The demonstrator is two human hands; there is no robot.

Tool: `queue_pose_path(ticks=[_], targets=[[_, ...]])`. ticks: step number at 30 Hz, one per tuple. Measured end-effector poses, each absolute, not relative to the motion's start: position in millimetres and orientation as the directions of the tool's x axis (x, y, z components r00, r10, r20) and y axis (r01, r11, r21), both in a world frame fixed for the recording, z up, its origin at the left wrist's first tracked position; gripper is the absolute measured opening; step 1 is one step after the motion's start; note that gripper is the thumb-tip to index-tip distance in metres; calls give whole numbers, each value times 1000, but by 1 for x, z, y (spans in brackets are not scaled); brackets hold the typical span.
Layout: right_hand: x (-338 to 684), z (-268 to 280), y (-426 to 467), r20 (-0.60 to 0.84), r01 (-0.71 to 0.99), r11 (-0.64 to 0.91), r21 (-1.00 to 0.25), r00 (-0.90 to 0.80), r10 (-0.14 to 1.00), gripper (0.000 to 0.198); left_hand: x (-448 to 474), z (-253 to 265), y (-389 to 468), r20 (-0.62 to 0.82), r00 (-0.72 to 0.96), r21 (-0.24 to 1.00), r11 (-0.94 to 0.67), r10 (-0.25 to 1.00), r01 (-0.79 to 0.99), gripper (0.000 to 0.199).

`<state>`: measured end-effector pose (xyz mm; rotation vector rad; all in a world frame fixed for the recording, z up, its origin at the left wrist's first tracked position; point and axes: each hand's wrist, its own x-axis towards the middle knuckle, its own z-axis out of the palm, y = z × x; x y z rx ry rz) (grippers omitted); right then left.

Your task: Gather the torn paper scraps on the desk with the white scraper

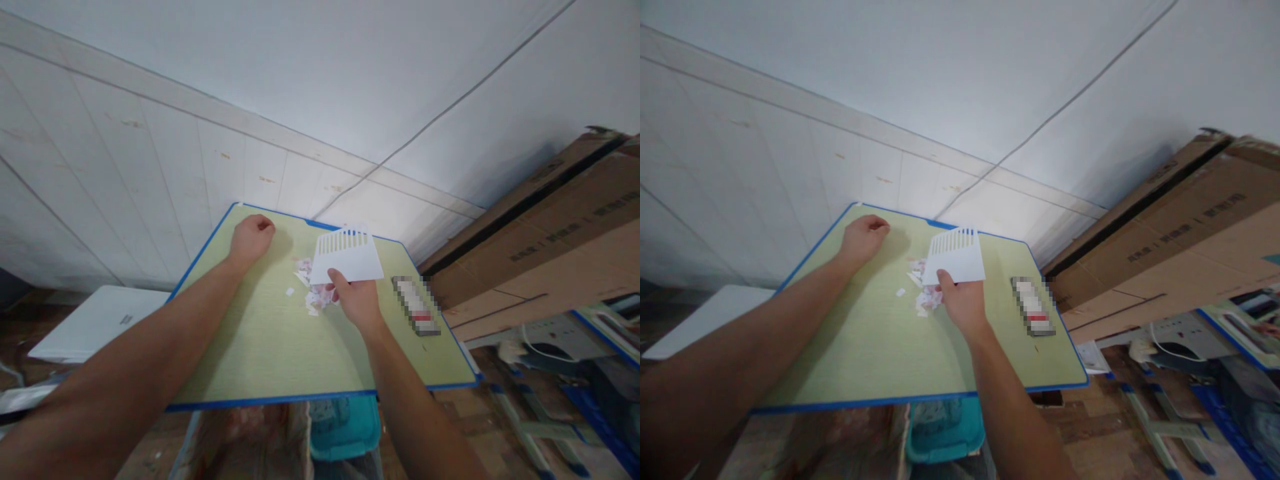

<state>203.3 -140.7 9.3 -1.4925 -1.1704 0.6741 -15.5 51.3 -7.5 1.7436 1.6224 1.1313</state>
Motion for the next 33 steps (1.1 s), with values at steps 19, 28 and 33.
queue_pose_path(ticks=[19, 28, 33], targets=[[207, 10, -188, 55, 396, -41, -917, 228, 972, 38, -13, -8, 53, 258, -56, 817, -187, 964, 545, 12], [222, 3, -218, 119, 402, -31, -915, 343, 932, 37, -12, -4, 50, 250, -67, 805, -169, 966, 569, 10], [219, -12, -228, 113, 271, -10, -963, 434, 894, 40, -12, -2, 49, 249, -68, 793, -163, 966, 588, 15]])
